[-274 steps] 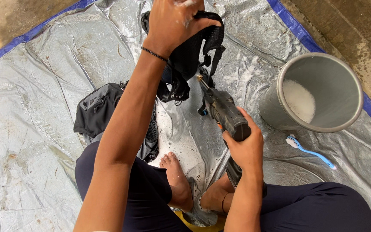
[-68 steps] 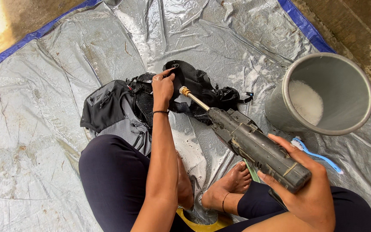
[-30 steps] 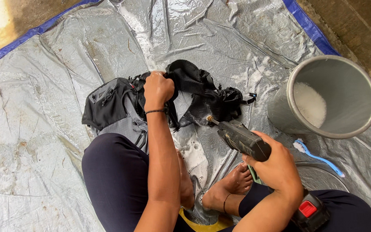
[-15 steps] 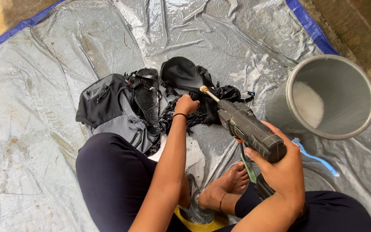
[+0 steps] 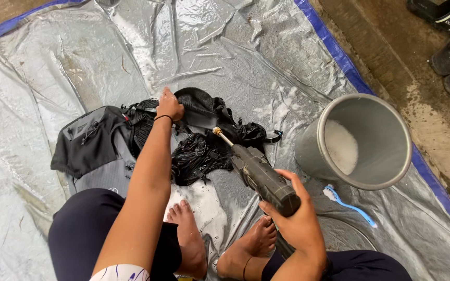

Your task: The person cleans a black mesh bag and a grey backpack by hand using water and a cleaning tool, rinsing the items and shaking them out.

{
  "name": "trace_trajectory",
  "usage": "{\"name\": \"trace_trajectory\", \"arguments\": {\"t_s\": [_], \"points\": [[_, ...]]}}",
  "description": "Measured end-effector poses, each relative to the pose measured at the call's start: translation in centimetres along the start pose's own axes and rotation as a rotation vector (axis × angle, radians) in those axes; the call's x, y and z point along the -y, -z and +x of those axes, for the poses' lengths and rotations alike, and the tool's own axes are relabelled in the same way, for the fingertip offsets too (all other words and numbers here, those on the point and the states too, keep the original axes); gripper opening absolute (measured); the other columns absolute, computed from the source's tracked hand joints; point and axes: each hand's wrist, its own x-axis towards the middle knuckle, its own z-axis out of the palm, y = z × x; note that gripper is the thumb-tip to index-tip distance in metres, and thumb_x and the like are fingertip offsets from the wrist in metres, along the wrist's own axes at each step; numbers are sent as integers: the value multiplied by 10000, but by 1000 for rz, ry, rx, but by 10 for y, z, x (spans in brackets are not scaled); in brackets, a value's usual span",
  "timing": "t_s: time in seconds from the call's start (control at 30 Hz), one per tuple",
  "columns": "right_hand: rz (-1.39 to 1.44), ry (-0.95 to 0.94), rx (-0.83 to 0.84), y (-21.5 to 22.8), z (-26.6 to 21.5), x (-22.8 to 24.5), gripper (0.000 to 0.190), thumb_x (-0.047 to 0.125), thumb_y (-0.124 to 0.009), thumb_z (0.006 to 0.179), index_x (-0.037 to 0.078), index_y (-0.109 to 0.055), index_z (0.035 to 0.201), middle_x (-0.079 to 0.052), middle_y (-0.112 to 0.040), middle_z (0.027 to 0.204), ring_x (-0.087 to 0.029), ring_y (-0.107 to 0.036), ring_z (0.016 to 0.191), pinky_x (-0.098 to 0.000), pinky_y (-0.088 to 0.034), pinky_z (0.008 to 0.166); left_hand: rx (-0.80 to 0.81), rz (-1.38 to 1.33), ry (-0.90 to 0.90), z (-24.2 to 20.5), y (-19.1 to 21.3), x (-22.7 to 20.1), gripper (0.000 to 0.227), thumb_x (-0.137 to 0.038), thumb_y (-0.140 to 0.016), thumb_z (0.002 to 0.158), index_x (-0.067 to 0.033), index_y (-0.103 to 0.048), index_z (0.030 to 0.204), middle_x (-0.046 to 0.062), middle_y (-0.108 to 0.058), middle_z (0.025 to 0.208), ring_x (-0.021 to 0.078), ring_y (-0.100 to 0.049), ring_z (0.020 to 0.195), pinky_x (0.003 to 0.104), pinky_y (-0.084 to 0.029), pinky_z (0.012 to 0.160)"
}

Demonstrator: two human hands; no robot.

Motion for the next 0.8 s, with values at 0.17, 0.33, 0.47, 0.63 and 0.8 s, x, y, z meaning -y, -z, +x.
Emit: {"name": "trace_trajectory", "arguments": {"t_s": [0.17, 0.33, 0.47, 0.63, 0.8], "points": [[42, 0, 75, -5, 0, -5, 646, 233, -899, 803, 227, -638, 1394, -38, -706, 1417, -212, -694, 1220, -348, -510, 1015, 94, -74, 34, -5, -16, 7, 1050, -215, -648, 960, 19, 43, 1715, 233, -405, 1686, 481, -506, 1418, 656, -340, 1176], [82, -33, 107, 0, 2, 9, 651, 239, -886, 829, 254, -628, 1426, -38, -743, 1394, -197, -711, 1234, -353, -465, 1121, 147, 42, -43, -4, -16, -26, 523, -192, -528, 863, -13, -422, 1343, 264, -708, 1238, 445, -668, 1125, 539, -498, 967], [11, -19, 47, 2, -3, 6, 661, 283, -883, 788, 240, -641, 1402, -7, -754, 1250, -184, -686, 969, -303, -516, 863, 17, 54, -352, -12, 7, -73, 172, -156, -570, 759, -11, -659, 732, 201, -718, 766, 371, -695, 711, 475, -555, 619], [108, 132, -113, 17, -24, 17, 676, 240, -879, 776, 189, -640, 1406, -42, -736, 1374, -212, -702, 1207, -350, -526, 1034, 327, -53, -669, -40, 60, -146, 232, -265, -689, 977, -66, -804, 947, 49, -703, 726, 151, -554, 601, 265, -464, 548], [190, 56, -318, 26, -52, 43, 745, 250, -892, 724, 240, -598, 1408, -94, -719, 1371, -270, -746, 1041, -414, -615, 932, 41, 162, -894, -84, 104, -182, 290, -276, -680, 1003, -219, -836, 1241, 19, -844, 1103, 340, -779, 1016, 449, -602, 771]]}}
